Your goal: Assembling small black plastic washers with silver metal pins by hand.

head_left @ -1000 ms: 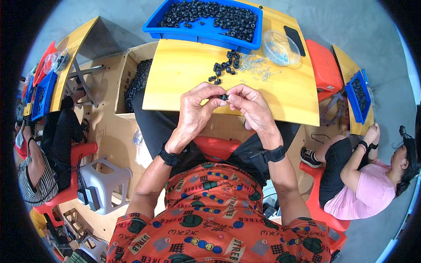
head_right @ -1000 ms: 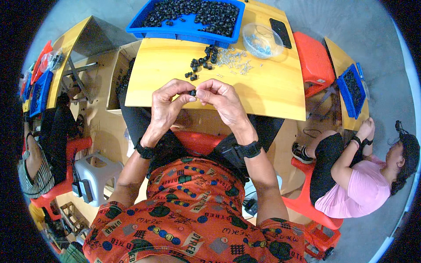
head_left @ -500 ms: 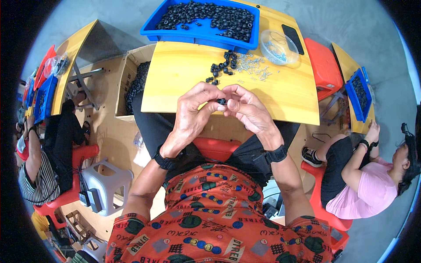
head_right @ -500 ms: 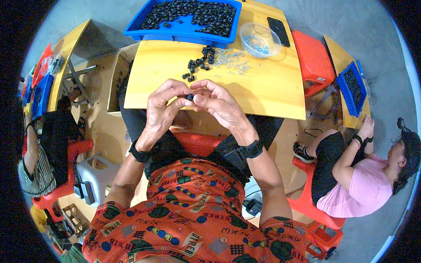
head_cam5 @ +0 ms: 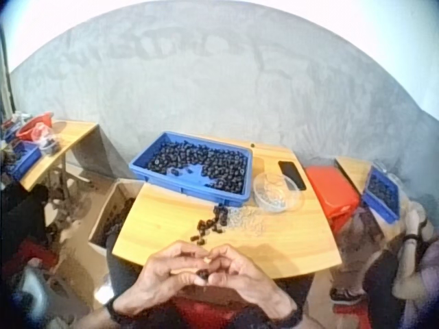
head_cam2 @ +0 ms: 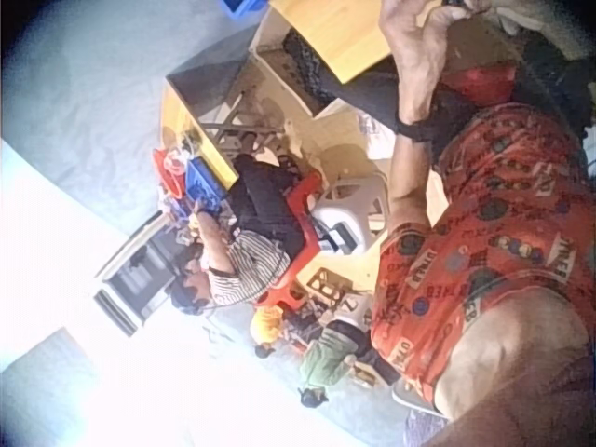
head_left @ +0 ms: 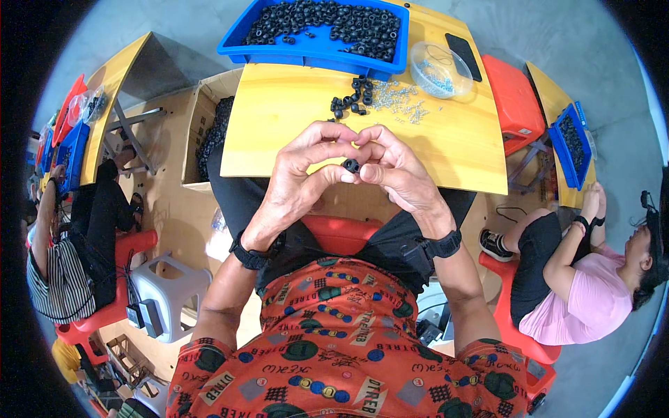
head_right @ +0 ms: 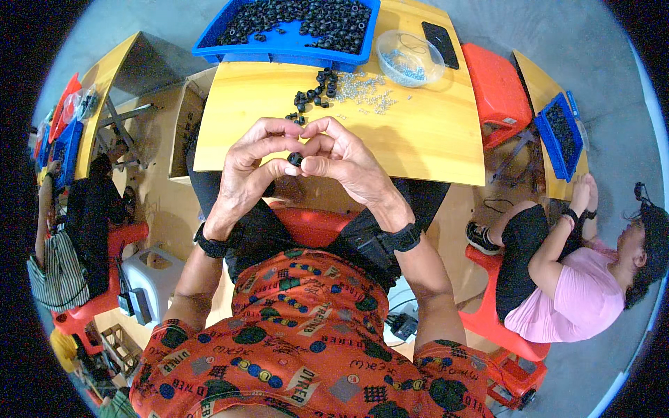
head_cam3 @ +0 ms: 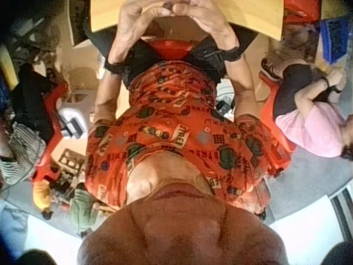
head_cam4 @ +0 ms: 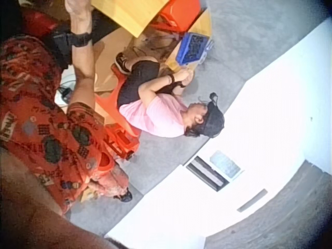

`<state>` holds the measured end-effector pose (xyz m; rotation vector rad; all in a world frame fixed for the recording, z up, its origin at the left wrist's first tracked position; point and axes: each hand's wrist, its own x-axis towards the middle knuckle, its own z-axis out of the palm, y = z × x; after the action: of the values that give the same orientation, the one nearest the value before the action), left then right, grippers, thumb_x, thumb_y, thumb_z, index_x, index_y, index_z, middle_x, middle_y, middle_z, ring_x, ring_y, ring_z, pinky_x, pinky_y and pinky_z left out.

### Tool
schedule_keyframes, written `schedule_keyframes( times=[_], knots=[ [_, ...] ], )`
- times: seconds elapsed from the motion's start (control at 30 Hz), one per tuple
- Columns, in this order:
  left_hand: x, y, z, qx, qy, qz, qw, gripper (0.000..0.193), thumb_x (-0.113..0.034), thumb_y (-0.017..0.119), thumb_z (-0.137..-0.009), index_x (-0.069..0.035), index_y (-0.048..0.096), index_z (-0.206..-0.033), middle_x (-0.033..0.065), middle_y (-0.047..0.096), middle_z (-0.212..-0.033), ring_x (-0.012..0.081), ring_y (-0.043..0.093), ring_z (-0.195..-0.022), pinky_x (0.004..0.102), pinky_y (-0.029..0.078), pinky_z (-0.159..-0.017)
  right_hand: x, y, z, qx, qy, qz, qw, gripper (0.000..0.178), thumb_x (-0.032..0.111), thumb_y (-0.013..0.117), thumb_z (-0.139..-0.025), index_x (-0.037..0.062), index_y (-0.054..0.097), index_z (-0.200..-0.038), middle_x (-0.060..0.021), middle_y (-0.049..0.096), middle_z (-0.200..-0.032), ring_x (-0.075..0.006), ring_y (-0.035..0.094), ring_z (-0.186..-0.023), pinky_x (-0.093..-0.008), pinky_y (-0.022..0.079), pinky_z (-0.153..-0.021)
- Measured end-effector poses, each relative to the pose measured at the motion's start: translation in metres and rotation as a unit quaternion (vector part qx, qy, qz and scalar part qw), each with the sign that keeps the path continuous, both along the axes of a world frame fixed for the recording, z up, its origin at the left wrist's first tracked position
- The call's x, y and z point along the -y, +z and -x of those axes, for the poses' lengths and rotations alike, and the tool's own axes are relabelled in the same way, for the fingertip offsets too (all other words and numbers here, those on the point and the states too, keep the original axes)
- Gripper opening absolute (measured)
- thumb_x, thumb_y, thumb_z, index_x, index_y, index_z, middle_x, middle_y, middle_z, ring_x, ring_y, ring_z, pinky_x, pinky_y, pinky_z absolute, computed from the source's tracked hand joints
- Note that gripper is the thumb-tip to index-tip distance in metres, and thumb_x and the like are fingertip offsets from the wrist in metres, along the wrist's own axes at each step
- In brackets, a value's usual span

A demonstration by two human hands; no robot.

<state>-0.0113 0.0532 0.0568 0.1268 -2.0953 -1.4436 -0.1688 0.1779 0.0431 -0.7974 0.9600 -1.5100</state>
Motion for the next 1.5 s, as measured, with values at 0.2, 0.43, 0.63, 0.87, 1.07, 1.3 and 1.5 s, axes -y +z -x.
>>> schedule_keyframes(
  times=[0.2, 0.43, 0.63, 0.87, 1.07, 1.3, 1.5],
  knots=[
    [-0.002, 0.003, -0.002, 0.003, -0.027, -0.093, 0.995, 0.027, 0.003, 0.07, -0.077, -0.008, 0.073, -0.102, 0.0079, 0.058, -0.12, 0.0216, 0.057, -0.111, 0.0349, 0.047, -0.094, -0.002, 0.009, -0.003, 0.012, 0.007, 0.009, 1.0, 0.045, 0.009, 0.071, -0.085, 0.0073, 0.047, -0.123, -0.004, 0.062, -0.093, -0.0114, 0.059, -0.088, -0.0269, 0.048, -0.082],
    [0.001, 0.003, -0.006, 0.003, -0.029, 0.024, 0.999, 0.027, -0.005, 0.074, -0.072, -0.008, 0.074, -0.099, 0.008, 0.056, -0.13, 0.0268, 0.047, -0.125, 0.043, 0.04, -0.104, -0.001, 0.01, -0.006, 0.041, 0.05, 0.013, 0.998, 0.056, 0.007, 0.072, -0.084, 0.0086, 0.042, -0.131, -0.002, 0.06, -0.094, -0.0111, 0.058, -0.089, -0.0272, 0.047, -0.083],
    [-0.002, -0.014, -0.009, -0.039, -0.071, -0.073, 0.994, 0.029, -0.005, 0.074, -0.072, -0.01, 0.075, -0.101, 0.006, 0.059, -0.126, 0.029, 0.045, -0.127, 0.0435, 0.037, -0.108, -0.003, -0.001, -0.014, 0.067, 0.061, 0.016, 0.996, 0.051, 0.008, 0.07, -0.086, 0.0078, 0.044, -0.13, -0.0007, 0.056, -0.093, -0.01, 0.055, -0.092, -0.0273, 0.046, -0.086],
    [-0.008, -0.026, -0.015, 0.002, -0.039, -0.029, 0.999, 0.024, -0.003, 0.072, -0.075, -0.005, 0.073, -0.099, 0.0039, 0.06, -0.115, 0.027, 0.048, -0.123, 0.0398, 0.041, -0.103, -0.004, -0.016, -0.035, 0.114, -0.003, -0.012, 0.993, 0.044, 0.008, 0.063, -0.092, 0.0049, 0.043, -0.131, -0.002, 0.056, -0.102, -0.0107, 0.055, -0.097, -0.0257, 0.048, -0.085],
    [0.005, -0.04, -0.011, 0.046, 0.101, -0.028, 0.993, 0.021, -0.001, 0.067, -0.083, -0.001, 0.068, -0.104, 0.0103, 0.06, -0.118, 0.0231, 0.059, -0.107, 0.0349, 0.048, -0.092, 0.006, -0.022, -0.025, 0.032, -0.03, -0.063, 0.997, 0.041, 0.018, 0.064, -0.093, 0.0018, 0.049, -0.128, -0.0076, 0.063, -0.098, -0.0137, 0.061, -0.089, -0.0269, 0.049, -0.078],
    [0.06, -0.066, -0.01, 0.144, 0.287, 0.165, 0.933, 0.027, 0.001, 0.068, -0.076, -0.001, 0.068, -0.102, 0.0156, 0.063, -0.101, 0.0319, 0.06, -0.1, 0.0362, 0.049, -0.086, 0.005, -0.028, 0.016, -0.511, -0.311, -0.011, 0.802, 0.012, 0.011, 0.066, -0.086, -0.0001, 0.065, -0.091, -0.0142, 0.065, -0.085, -0.0264, 0.064, -0.074, -0.0333, 0.05, -0.067],
    [0.063, -0.068, -0.002, 0.185, 0.304, 0.298, 0.886, 0.031, -0.001, 0.066, -0.08, -0.002, 0.066, -0.111, 0.0129, 0.063, -0.107, 0.0291, 0.063, -0.095, 0.037, 0.051, -0.081, 0.026, -0.041, 0.035, -0.589, -0.327, 0.01, 0.739, 0.011, 0.008, 0.064, -0.083, 0.0018, 0.065, -0.092, -0.0138, 0.061, -0.082, -0.0311, 0.06, -0.078, -0.0393, 0.048, -0.071]
  ],
)
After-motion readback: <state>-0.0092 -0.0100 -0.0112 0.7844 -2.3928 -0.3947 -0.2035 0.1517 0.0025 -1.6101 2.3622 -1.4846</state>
